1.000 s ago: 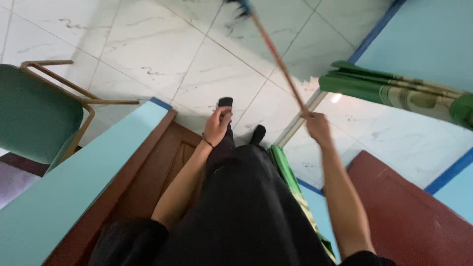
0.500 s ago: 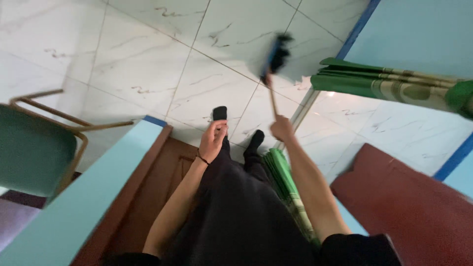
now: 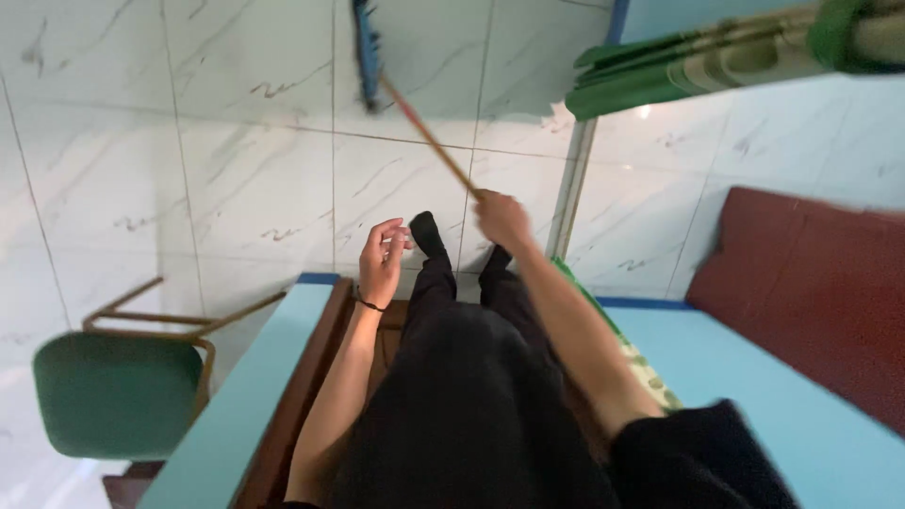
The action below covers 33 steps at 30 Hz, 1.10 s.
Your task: Sweeping the tiled floor of a room using a broom.
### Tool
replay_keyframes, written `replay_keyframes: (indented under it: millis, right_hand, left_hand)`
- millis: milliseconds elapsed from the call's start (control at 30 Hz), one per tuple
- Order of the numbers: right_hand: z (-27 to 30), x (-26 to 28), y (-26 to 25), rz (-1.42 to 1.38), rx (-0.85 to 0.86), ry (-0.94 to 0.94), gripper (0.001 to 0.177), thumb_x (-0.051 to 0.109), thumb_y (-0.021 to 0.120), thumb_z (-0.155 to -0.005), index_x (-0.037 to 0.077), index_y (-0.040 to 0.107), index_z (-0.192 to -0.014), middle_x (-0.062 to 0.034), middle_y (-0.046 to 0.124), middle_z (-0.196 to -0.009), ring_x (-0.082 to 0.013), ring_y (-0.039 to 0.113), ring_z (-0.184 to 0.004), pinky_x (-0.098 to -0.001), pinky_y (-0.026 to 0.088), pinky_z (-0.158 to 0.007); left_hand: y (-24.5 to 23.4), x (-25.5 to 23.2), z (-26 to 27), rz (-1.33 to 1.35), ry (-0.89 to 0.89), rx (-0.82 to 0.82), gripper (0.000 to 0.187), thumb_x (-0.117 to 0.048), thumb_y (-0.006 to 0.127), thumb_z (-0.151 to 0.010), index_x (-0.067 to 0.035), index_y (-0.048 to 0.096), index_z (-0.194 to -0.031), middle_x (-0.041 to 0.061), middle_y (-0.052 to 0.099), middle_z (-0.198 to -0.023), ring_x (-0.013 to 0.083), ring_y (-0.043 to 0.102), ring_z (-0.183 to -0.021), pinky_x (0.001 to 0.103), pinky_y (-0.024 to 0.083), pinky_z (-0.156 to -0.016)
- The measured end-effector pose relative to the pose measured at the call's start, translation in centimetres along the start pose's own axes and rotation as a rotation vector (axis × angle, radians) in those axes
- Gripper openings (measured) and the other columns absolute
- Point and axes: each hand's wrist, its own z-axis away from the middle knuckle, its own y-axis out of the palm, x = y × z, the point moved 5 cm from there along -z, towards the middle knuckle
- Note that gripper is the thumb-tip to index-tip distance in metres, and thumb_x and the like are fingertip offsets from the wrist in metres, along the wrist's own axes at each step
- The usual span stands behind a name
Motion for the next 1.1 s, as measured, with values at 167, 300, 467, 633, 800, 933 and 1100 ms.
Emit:
replay_keyframes:
  millis: [167, 300, 467, 633, 800, 933, 1100]
  right_hand:
    - [7.7, -6.7, -8.1, 0.069, -0.13, 0.172, 0.035, 0.025, 0.057, -0.095, 0.011, 0.063, -0.126, -0.0276, 0.071, -0.091, -0.0499, 0.068, -0.087, -0.0604, 0.054, -0.075]
    - [4.1, -15.0, -6.6, 0.105, -0.192, 0.281, 0.033, 0.022, 0.056, -0.094, 0.001, 0.062, -0.119, -0.0314, 0.07, -0.091, -0.0503, 0.069, -0.087, -0.058, 0.057, -0.077]
    - [-3.3, -15.7, 1.2, 0.059, -0.02, 0.309, 0.032, 0.018, 0.057, -0.089, -0.002, 0.063, -0.114, -0.0279, 0.069, -0.104, -0.0445, 0.07, -0.098, -0.0526, 0.059, -0.084]
    - [-8.3, -9.9, 5.0, 0.084, 0.019, 0.166, 0.038, 0.016, 0.055, -0.088, -0.005, 0.063, -0.119, -0.0289, 0.068, -0.111, -0.0442, 0.068, -0.107, -0.0517, 0.056, -0.093]
    - [-14.0, -6.3, 4.7, -0.125, 0.092, 0.033, 0.036, 0.016, 0.056, -0.086, 0.003, 0.07, -0.117, -0.0295, 0.07, -0.109, -0.0472, 0.068, -0.105, -0.053, 0.056, -0.092]
    - [-15.1, -8.0, 0.1, 0.2, 0.118, -0.151, 0.038, 0.031, 0.054, -0.106, 0.0, 0.068, -0.124, -0.0243, 0.073, -0.111, -0.0434, 0.074, -0.099, -0.0537, 0.06, -0.085]
    - [-9.1, -14.1, -15.6, -0.006, -0.063, 0.045, 0.04, 0.027, 0.055, -0.097, 0.026, 0.065, -0.135, -0.0223, 0.073, -0.102, -0.0442, 0.07, -0.09, -0.0566, 0.055, -0.079]
  left_hand:
    - [0.8, -0.1, -0.9, -0.004, -0.019, 0.032, 0.036, -0.026, 0.057, -0.108, -0.001, 0.057, -0.133, 0.01, 0.07, -0.114, 0.0169, 0.072, -0.095, 0.032, 0.058, -0.083]
    - [2.2, -0.3, -2.8, 0.0, -0.043, 0.035, 0.034, -0.025, 0.057, -0.107, -0.001, 0.058, -0.131, 0.01, 0.07, -0.112, 0.0166, 0.073, -0.093, 0.031, 0.058, -0.083]
    - [3.4, -2.2, -3.3, -0.029, 0.002, -0.01, 0.025, -0.02, 0.055, -0.109, 0.001, 0.063, -0.118, 0.01, 0.072, -0.109, 0.0166, 0.072, -0.095, 0.031, 0.057, -0.085]
    - [5.7, -3.5, -4.6, 0.012, 0.034, -0.076, 0.023, -0.018, 0.055, -0.113, 0.003, 0.063, -0.106, 0.011, 0.073, -0.103, 0.0161, 0.07, -0.096, 0.03, 0.057, -0.089]
    - [9.2, -5.5, -6.5, -0.037, -0.039, -0.11, 0.023, -0.019, 0.056, -0.106, 0.001, 0.06, -0.117, 0.012, 0.07, -0.117, 0.0172, 0.072, -0.093, 0.031, 0.057, -0.083]
    - [12.0, -7.7, -8.7, -0.058, -0.06, -0.113, 0.029, -0.023, 0.055, -0.108, -0.001, 0.059, -0.126, 0.012, 0.071, -0.117, 0.0171, 0.073, -0.096, 0.03, 0.058, -0.085]
    - [14.6, -8.1, -11.8, 0.038, 0.014, -0.108, 0.036, -0.028, 0.057, -0.107, -0.001, 0.058, -0.13, 0.012, 0.068, -0.117, 0.0189, 0.072, -0.096, 0.032, 0.059, -0.084]
